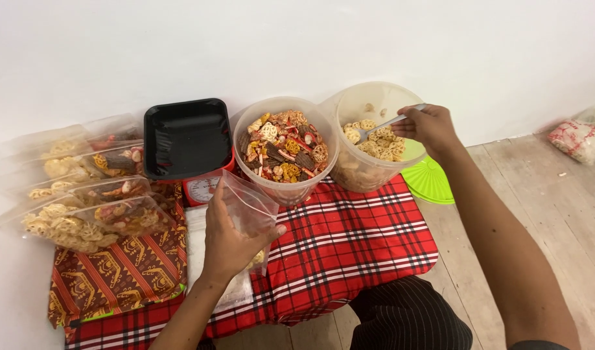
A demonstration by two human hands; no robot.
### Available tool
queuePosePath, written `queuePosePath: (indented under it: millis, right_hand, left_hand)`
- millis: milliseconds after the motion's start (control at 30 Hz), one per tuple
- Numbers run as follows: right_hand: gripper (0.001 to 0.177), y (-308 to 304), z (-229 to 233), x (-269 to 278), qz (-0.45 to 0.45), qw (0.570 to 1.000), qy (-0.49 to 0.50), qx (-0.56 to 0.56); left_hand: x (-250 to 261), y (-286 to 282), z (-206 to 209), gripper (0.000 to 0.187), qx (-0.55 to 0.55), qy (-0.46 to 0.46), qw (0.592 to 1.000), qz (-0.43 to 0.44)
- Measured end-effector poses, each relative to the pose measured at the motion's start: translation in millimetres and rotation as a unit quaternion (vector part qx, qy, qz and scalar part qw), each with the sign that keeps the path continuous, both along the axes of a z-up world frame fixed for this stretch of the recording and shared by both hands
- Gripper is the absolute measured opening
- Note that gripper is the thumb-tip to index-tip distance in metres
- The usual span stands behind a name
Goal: Scooping snack mix from large containers into small plastic bags using a spoon on a table.
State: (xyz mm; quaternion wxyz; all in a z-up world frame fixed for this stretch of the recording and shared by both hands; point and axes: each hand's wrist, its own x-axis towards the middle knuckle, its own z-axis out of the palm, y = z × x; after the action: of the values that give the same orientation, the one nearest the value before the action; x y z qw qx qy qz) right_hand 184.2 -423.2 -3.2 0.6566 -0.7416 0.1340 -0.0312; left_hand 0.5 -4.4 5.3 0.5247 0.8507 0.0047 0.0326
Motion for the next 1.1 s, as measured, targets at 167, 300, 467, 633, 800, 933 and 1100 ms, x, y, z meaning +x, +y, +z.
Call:
queuePosePath:
  millis: [167,300,467,633,800,933,1100]
  right_hand:
    - [0.020,-15,16,-12,-0.019,1.000,-0.025,0.002]
    - [0.018,-13,40,-28,-0.024,0.998,-0.050,-0.013]
    - [0.017,22,65,-55,-0.005,0.999,-0.043,-0.013]
    - [0.019,84,83,-82,0.038,0.999,-0.026,0.017]
    - [0.019,143,83,-101,0.092,0.995,-0.010,0.046]
    - [0.020,175,94,-116,0.118,0.993,-0.001,0.024]
    - [0.021,184,98,-123,0.158,0.986,-0.047,-0.022]
  left_hand:
    - [-1,-3,0,0.143,0.008,0.000,1.000,-0.011]
    - [-3,-3,-16,0.142,0.031,-0.048,0.998,-0.019]
    - [-4,-6,-25,0.141,0.045,-0.095,0.994,-0.008]
    - [-7,-6,-23,0.138,0.053,-0.129,0.990,-0.002]
    - [-11,-9,-21,0.140,0.087,-0.123,0.989,-0.011]
    - [-14,-9,-21,0.135,0.097,-0.121,0.988,-0.013]
    - [-13,-6,-21,0.131,0.084,-0.111,0.990,-0.022]
